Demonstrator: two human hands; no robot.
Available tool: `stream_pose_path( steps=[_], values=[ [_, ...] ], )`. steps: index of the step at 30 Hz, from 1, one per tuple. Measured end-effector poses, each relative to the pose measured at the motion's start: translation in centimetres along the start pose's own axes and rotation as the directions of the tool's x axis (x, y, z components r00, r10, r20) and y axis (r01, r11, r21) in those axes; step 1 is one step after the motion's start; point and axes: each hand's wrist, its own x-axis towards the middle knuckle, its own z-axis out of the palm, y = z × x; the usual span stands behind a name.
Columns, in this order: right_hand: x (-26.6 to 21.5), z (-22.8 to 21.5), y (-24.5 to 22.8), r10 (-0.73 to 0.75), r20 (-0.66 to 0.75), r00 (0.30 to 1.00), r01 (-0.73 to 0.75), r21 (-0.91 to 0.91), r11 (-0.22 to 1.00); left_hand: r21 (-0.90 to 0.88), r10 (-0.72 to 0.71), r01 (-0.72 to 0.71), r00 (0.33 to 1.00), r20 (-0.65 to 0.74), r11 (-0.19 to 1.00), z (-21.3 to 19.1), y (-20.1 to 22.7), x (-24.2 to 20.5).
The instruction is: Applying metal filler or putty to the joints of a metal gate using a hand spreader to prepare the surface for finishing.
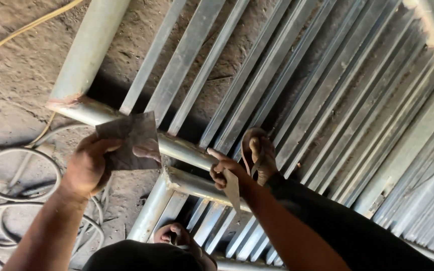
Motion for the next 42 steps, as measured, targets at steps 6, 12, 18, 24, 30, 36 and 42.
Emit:
stream_pose_path(
  steps=[6,12,18,24,30,36,42],
  values=[
    [1.8,-2.8,2.6,-0.056,0.020,0.998,0.051,0.203,0.978,-0.017,-0.102,0.102,0.995,0.009,0.995,1.9,-2.7,-5.5],
    [4.8,-5.0,4.4,-0.104,0.358,0.928,-0.043,0.380,0.924,-0.350,-0.405,0.395,0.913,0.048,0.849,4.2,-4.3,-8.3],
    [0.7,2.1,-1.3,0.104,-0.116,0.988,-0.098,0.057,0.994,-0.234,-0.302,0.290,0.953,-0.020,0.928,3.8,-3.2,-6.5],
    [-1.7,6.9,-4.4,0.205,-0.293,0.934,-0.289,-0.284,0.914,-0.179,-0.264,0.250,0.963,-0.058,0.951,3.3,-0.7,-4.0],
    [-1.7,7.0,1.5,-0.269,-0.448,0.853,-0.225,-0.780,0.584,-0.803,-0.922,0.587,0.249,0.296,-0.100,3.7,2.2,-0.5],
    [-0.8,7.9,1.1,-0.250,-0.459,0.853,-0.245,-0.774,0.584,-0.859,-0.912,0.493,0.275,0.305,-0.138,2.1,7.7,4.0],
    [-0.9,8.7,0.9,-0.219,-0.393,0.893,-0.209,-0.793,0.573,-0.874,-0.905,0.470,0.307,0.296,-0.126,3.8,5.8,0.3]
  ],
)
